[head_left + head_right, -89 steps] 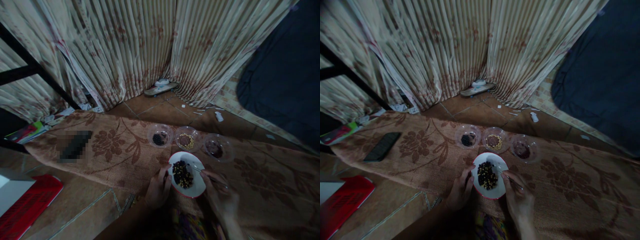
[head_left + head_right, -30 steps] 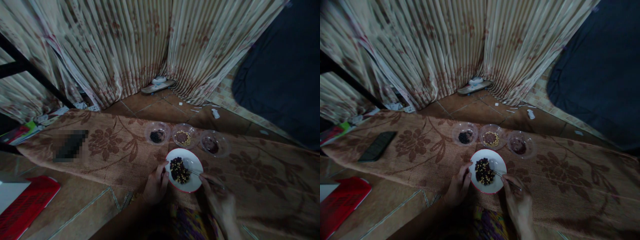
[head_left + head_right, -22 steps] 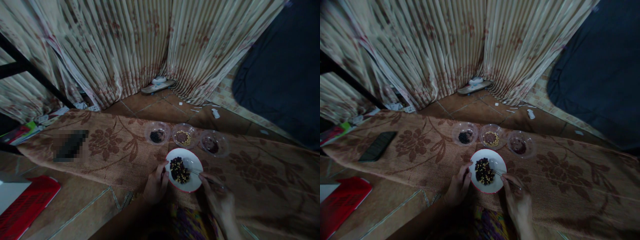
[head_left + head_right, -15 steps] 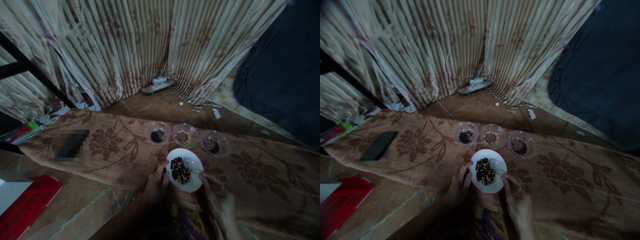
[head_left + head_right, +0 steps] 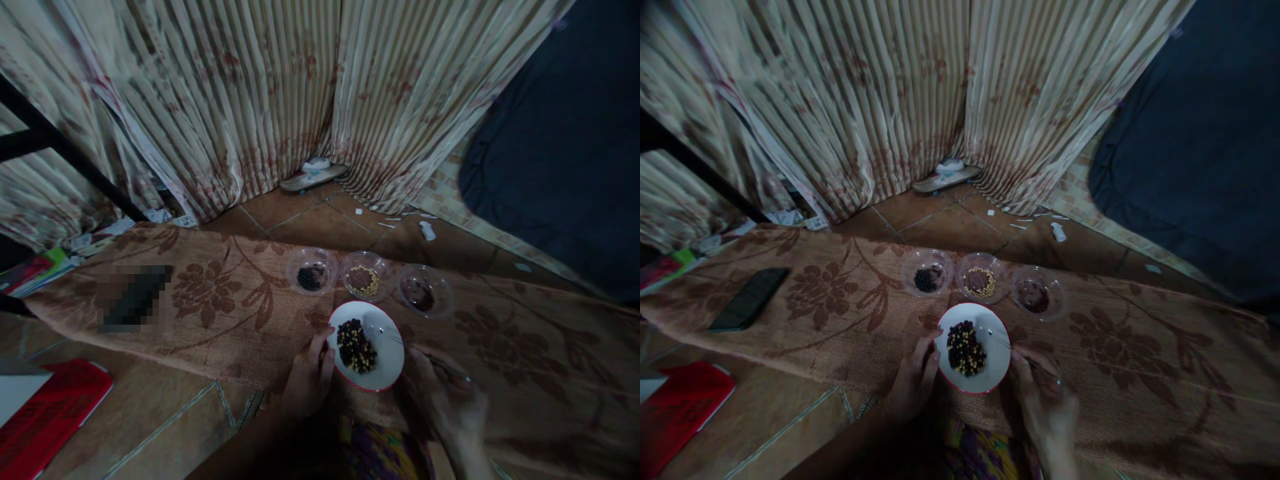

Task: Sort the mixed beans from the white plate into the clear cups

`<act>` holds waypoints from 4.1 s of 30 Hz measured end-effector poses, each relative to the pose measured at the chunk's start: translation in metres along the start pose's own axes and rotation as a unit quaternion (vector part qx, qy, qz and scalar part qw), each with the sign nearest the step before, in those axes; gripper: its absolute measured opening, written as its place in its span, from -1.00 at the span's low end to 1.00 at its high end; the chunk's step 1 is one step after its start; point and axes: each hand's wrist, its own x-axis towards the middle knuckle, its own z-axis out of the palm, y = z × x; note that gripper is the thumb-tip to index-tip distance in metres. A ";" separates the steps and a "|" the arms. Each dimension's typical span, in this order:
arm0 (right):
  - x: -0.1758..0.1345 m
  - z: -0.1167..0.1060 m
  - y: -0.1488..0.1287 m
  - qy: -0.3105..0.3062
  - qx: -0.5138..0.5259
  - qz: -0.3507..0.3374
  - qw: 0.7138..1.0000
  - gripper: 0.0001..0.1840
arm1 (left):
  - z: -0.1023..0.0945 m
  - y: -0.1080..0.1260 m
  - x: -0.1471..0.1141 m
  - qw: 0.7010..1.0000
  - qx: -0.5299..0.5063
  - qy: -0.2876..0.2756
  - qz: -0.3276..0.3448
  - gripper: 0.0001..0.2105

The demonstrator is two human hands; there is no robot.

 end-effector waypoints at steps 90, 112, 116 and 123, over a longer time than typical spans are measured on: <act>-0.028 0.002 0.001 -0.099 -0.051 -0.134 0.985 -0.81 | -0.001 0.002 0.001 1.000 0.010 -0.005 -0.021 -0.64; -0.031 -0.016 -0.001 -0.029 -0.071 -0.051 0.996 -0.66 | 0.000 0.004 0.000 0.999 0.018 0.001 -0.031 -0.65; -0.029 -0.012 0.000 -0.043 -0.072 -0.061 0.995 -0.65 | 0.000 0.005 0.000 0.999 0.015 -0.001 -0.031 -0.65; -0.032 -0.014 -0.001 -0.049 -0.076 -0.070 0.993 -0.65 | -0.001 0.004 0.000 0.999 0.019 -0.008 -0.032 -0.65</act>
